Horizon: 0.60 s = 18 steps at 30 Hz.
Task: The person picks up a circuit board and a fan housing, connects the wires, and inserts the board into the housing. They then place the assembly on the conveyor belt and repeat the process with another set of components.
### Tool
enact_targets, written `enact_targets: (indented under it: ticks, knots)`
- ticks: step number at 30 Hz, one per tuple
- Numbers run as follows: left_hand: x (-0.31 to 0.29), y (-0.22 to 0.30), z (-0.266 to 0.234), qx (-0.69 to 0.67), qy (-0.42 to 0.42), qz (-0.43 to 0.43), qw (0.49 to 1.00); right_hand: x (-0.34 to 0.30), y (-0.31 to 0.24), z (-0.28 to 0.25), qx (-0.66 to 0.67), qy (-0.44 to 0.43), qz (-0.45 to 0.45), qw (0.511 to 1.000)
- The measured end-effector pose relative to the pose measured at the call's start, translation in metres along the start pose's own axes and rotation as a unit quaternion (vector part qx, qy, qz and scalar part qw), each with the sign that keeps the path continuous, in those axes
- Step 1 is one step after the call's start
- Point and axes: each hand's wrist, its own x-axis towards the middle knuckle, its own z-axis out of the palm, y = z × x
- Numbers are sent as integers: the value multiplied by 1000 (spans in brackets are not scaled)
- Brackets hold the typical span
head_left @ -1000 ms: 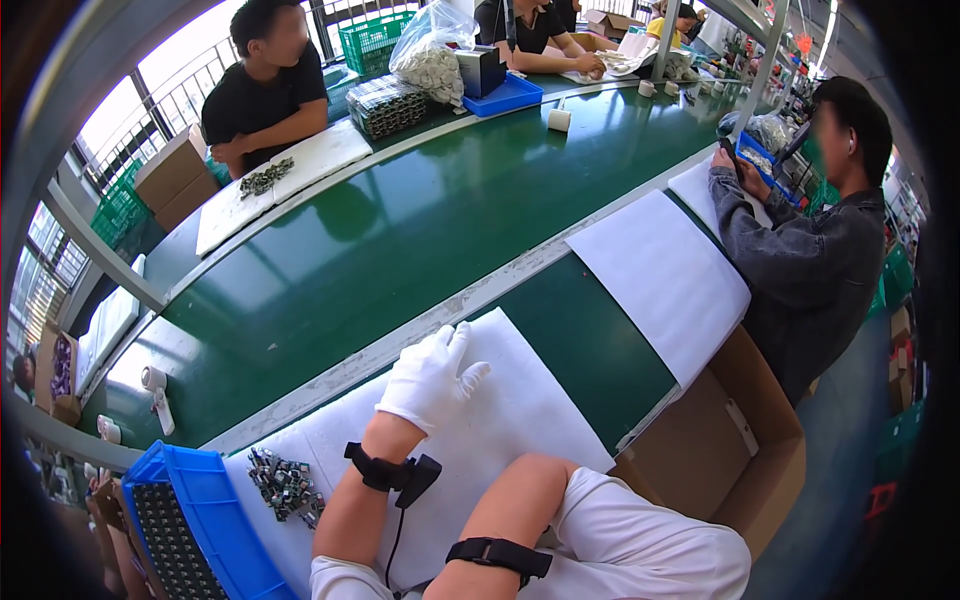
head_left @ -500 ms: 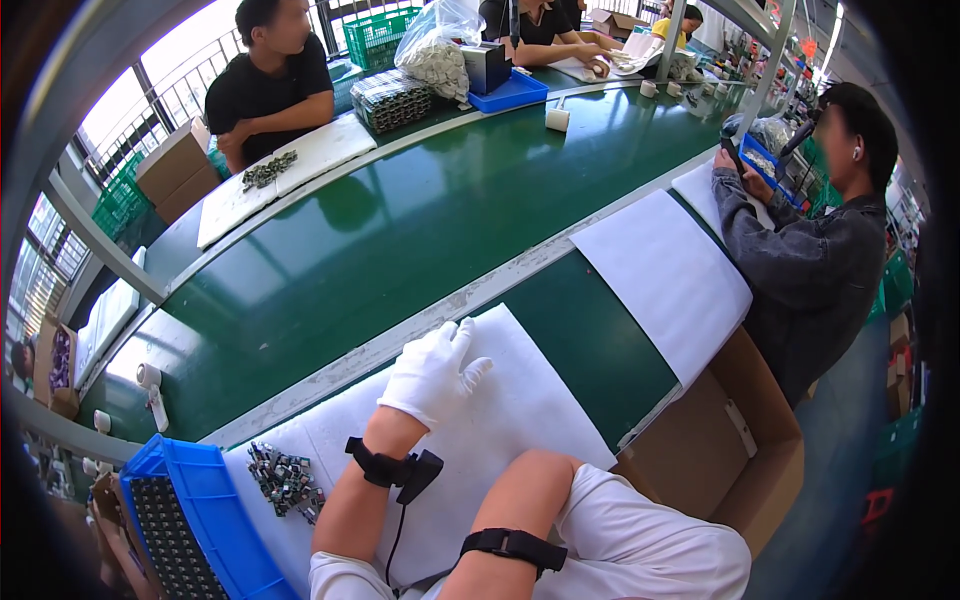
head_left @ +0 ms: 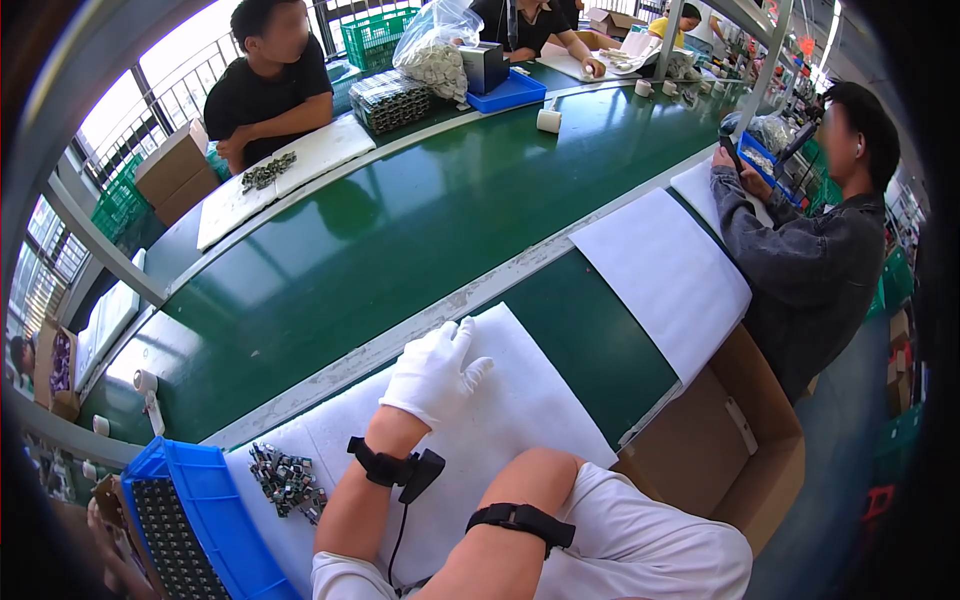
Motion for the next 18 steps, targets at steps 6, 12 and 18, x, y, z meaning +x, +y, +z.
enact_targets:
  ticks: [6, 12, 18]
  knots:
    - [0, -2, 3, 1, 11, 15, 1000, 13, -5, -24, 59, -100, 52, 992]
    - [0, 1, 1, 4, 9, 14, 1000, -71, 122, 164, -299, -709, -419, 482]
    - [3, 0, 1, 4, 19, 26, 999, -72, 138, 238, -386, -772, -505, 5]
